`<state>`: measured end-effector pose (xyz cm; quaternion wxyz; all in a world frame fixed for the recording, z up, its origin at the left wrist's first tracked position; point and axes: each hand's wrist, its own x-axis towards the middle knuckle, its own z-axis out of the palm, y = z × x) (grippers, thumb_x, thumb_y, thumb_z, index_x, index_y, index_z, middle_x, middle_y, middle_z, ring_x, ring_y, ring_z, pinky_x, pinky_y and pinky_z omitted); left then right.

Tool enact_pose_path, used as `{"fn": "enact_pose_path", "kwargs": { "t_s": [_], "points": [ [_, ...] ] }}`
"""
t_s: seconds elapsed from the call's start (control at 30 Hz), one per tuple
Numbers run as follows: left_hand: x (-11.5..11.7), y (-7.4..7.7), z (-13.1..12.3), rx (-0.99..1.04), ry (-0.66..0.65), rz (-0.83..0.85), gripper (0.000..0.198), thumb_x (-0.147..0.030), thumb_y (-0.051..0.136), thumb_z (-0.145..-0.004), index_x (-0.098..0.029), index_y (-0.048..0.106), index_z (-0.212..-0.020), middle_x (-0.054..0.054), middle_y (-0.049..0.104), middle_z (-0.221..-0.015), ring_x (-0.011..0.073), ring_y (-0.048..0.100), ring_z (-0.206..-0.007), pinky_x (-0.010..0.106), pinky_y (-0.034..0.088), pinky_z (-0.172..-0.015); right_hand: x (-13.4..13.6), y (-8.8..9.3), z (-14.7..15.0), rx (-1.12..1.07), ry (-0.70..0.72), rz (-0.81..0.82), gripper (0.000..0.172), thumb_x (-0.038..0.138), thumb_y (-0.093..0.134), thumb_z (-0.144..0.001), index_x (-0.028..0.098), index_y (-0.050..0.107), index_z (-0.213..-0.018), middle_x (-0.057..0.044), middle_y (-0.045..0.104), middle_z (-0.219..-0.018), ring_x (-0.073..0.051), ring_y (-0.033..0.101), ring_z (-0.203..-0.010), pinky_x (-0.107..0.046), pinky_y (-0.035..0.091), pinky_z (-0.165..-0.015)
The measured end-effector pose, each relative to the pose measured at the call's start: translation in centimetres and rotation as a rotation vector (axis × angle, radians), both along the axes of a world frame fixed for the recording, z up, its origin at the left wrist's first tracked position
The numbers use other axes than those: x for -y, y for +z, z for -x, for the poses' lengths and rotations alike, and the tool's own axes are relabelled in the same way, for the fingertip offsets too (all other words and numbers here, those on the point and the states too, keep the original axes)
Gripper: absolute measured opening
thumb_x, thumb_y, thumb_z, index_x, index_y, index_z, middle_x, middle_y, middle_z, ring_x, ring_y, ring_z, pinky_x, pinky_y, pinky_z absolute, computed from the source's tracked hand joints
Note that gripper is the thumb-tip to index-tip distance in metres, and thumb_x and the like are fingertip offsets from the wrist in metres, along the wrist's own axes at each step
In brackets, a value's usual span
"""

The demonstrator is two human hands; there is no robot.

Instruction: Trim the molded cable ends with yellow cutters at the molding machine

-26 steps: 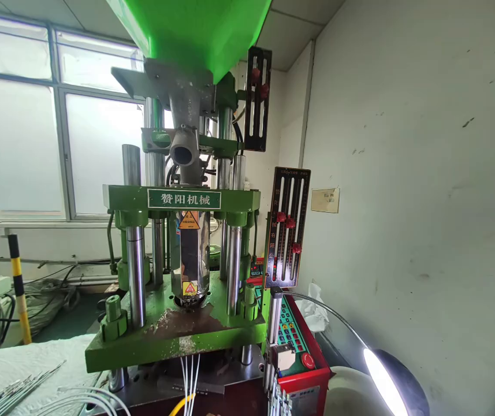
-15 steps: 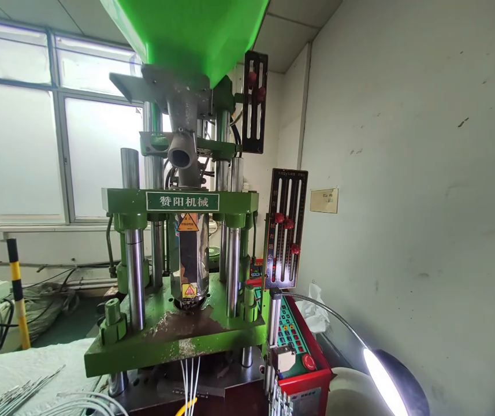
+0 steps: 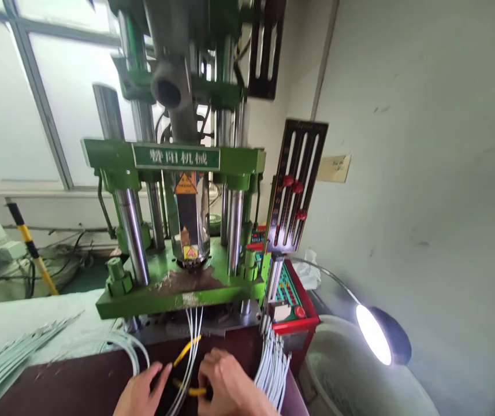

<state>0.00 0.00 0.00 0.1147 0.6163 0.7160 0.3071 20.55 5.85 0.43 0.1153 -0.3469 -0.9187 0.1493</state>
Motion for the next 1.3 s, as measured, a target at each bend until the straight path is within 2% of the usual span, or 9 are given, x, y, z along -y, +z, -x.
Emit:
{"fn": "enact_pose_path", "kwargs": {
  "t_s": [0.1,0.2,0.37,0.5,0.57,0.67,0.83,1.07,1.3],
  "points": [
    [0.0,1.0,-0.5,0.01,0.009,0.083,0.034,-0.041,0.04,-0.091,-0.023,0.063,-0.074,0.007,0.076,-0.071,0.0229,0.072,-0.066,0.027,0.047,-0.06,0.0,0.5,-0.6,0.03,-0.018,0.002,0.013,0.021,0.067,-0.066,0.018,0.062,-0.078,-0.003,0.065,-0.084,-0.018,0.057,-0.084,-0.028,0.044,-0.076],
    [-0.1,0.8,-0.7,0.009,0.022,0.148,0.038,-0.046,0.038,-0.092,-0.024,0.055,-0.066,0.0,0.061,-0.053,0.0175,0.058,-0.049,0.026,0.039,-0.053,-0.8,0.4,-1.4,0.027,-0.031,0.063,0.012,0.021,0.061,-0.068,0.018,0.06,-0.08,-0.006,0.064,-0.088,-0.02,0.054,-0.089,-0.031,0.041,-0.08],
    [0.0,0.8,-0.9,0.01,0.021,0.159,0.039,-0.049,0.037,-0.092,-0.025,0.048,-0.063,-0.005,0.042,-0.045,0.0141,0.041,-0.042,0.025,0.031,-0.05,-1.1,-0.1,-2.3,0.02,-0.051,0.088,0.012,0.025,0.064,-0.07,0.019,0.058,-0.079,-0.006,0.062,-0.09,-0.022,0.052,-0.091,-0.033,0.039,-0.082],
    [-0.1,1.0,-1.1,0.006,0.001,0.145,0.038,-0.047,0.036,-0.092,-0.025,0.047,-0.063,-0.005,0.042,-0.047,0.0134,0.037,-0.043,0.025,0.031,-0.05,-0.7,0.1,-1.8,-0.003,-0.018,0.086,0.027,0.044,0.07,-0.073,0.02,0.058,-0.081,-0.006,0.063,-0.093,-0.022,0.053,-0.093,-0.035,0.039,-0.085],
    [-0.1,1.0,-1.1,0.002,-0.006,0.139,0.038,-0.047,0.036,-0.092,-0.024,0.047,-0.063,-0.004,0.044,-0.048,0.0133,0.038,-0.043,0.025,0.031,-0.051,-0.6,0.1,-1.4,-0.004,0.005,0.084,0.028,0.047,0.069,-0.075,0.021,0.059,-0.08,-0.005,0.063,-0.093,-0.022,0.054,-0.093,-0.034,0.039,-0.083],
    [-0.1,1.0,-1.1,-0.003,-0.009,0.13,0.038,-0.047,0.036,-0.092,-0.024,0.048,-0.064,-0.004,0.047,-0.05,0.0132,0.04,-0.044,0.025,0.032,-0.052,-0.7,-0.1,-1.0,0.007,0.005,0.076,0.021,0.04,0.067,-0.077,0.021,0.058,-0.075,-0.004,0.064,-0.087,-0.02,0.055,-0.089,-0.031,0.039,-0.08],
    [-0.1,1.0,-1.3,-0.007,-0.008,0.118,0.038,-0.046,0.036,-0.093,-0.025,0.048,-0.064,-0.005,0.045,-0.047,0.0131,0.038,-0.041,0.024,0.03,-0.049,-0.8,-0.3,-1.1,0.022,-0.059,0.067,0.016,0.03,0.067,-0.073,0.02,0.056,-0.069,-0.003,0.064,-0.08,-0.019,0.056,-0.082,-0.029,0.04,-0.075],
    [0.3,1.3,-1.5,-0.007,-0.006,0.113,0.039,-0.044,0.036,-0.094,-0.024,0.047,-0.062,-0.005,0.042,-0.045,0.0125,0.038,-0.041,0.023,0.029,-0.047,-1.3,-0.5,-1.2,0.033,-0.186,0.065,0.014,0.03,0.063,-0.076,0.02,0.057,-0.07,-0.005,0.065,-0.084,-0.019,0.058,-0.08,-0.028,0.04,-0.071],
    [0.3,1.4,-1.6,-0.002,-0.007,0.098,0.037,-0.039,0.038,-0.094,-0.024,0.047,-0.061,-0.004,0.046,-0.047,0.0125,0.041,-0.042,0.023,0.03,-0.047,-1.2,-0.4,-1.2,0.028,-0.163,0.059,0.017,0.029,0.066,-0.074,0.021,0.053,-0.066,-0.001,0.064,-0.076,-0.017,0.057,-0.078,-0.027,0.038,-0.072]
  ]
}}
